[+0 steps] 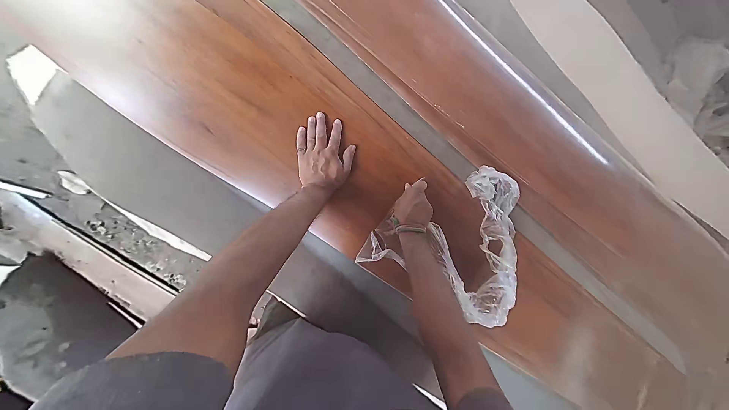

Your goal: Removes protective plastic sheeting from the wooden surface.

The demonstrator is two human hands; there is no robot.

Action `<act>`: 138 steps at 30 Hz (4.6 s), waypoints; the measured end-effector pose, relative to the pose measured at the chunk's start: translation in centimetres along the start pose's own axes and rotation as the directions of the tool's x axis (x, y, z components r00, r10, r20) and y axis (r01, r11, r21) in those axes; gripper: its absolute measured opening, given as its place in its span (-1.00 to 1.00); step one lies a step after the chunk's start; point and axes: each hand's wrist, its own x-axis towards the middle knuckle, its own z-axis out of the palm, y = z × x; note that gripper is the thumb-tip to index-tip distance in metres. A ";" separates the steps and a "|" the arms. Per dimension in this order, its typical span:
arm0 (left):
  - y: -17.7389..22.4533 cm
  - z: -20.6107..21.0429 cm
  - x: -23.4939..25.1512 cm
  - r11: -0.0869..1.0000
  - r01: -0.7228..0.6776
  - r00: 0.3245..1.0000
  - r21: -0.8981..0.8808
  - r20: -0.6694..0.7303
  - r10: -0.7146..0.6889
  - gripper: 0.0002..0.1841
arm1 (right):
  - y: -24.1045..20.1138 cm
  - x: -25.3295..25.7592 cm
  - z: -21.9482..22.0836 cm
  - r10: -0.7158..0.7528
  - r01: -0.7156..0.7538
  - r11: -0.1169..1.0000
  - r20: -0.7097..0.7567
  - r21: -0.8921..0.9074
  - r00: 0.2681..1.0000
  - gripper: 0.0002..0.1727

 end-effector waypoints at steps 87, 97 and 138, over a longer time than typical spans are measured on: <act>0.0 -2.8 -0.3 0.985 -0.156 0.980 -0.079 0.114 0.165 -0.37 | 18.6 -11.1 4.1 -0.907 0.926 0.328 -0.337 -0.187 0.253 -0.79; 8.6 -1.8 -11.5 0.990 -0.023 0.992 -0.140 0.123 0.041 -0.35 | 18.3 -12.2 4.8 -0.398 0.646 0.749 -0.680 0.147 0.616 -0.16; 8.4 1.6 -12.5 1.000 0.015 1.000 -0.007 0.015 -0.015 -0.32 | 24.2 -15.5 2.5 -0.158 0.175 -0.173 -0.202 0.969 0.966 -0.68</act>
